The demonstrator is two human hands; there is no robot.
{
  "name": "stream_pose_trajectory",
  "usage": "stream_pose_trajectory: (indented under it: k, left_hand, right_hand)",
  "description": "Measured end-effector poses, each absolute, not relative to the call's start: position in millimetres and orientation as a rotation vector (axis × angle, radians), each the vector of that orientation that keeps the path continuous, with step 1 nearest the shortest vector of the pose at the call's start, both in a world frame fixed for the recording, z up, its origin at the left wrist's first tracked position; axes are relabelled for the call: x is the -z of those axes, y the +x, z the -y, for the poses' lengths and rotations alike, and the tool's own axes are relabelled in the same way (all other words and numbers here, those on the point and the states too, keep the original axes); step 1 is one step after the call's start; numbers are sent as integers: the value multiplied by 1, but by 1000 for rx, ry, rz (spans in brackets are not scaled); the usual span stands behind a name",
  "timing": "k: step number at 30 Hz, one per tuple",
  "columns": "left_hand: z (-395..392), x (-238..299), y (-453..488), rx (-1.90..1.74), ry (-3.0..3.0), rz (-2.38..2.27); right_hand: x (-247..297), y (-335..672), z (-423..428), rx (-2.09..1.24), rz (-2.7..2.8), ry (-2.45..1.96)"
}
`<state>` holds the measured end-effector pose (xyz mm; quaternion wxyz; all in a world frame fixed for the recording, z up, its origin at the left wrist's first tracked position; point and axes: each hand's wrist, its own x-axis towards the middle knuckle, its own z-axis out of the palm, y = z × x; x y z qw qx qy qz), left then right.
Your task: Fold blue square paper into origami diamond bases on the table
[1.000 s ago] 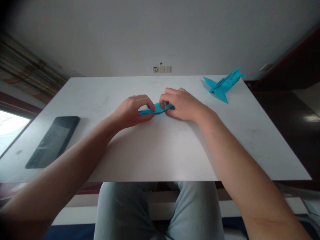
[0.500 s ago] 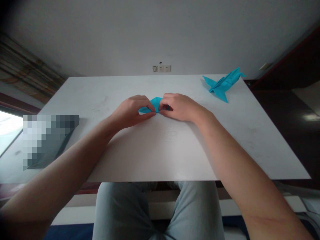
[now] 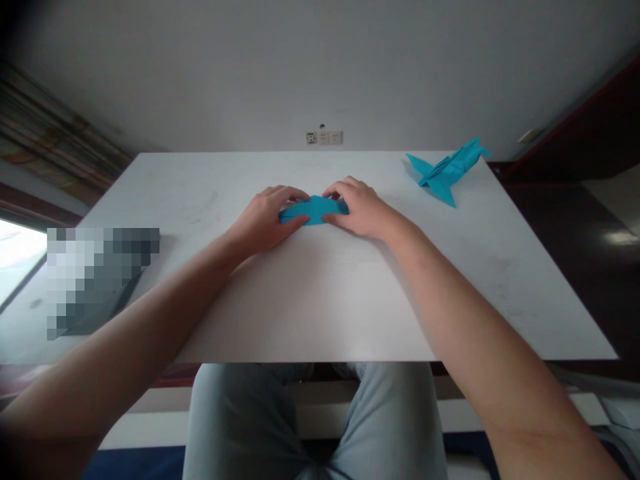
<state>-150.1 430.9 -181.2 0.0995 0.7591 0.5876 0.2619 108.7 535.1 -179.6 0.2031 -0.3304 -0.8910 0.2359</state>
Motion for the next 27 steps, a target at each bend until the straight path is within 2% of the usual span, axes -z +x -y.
stream_pose_trajectory:
  k: [5,11,18,27]
  left_hand:
    - [-432,183,-154,-790,2286,-1588]
    - [-434,184,-156,-868,2315,-1443]
    - [-432,178,-151,-791,2384,-1510]
    - [-425,173,-144,-778,2352,-1600]
  right_hand:
    - [182,108,-537,-770,2409,-798]
    - [183,105,-538,-667,2392,-779]
    - [173,111,-538,-548,2510,-642]
    - [163,115,-535,-651,2573,-747]
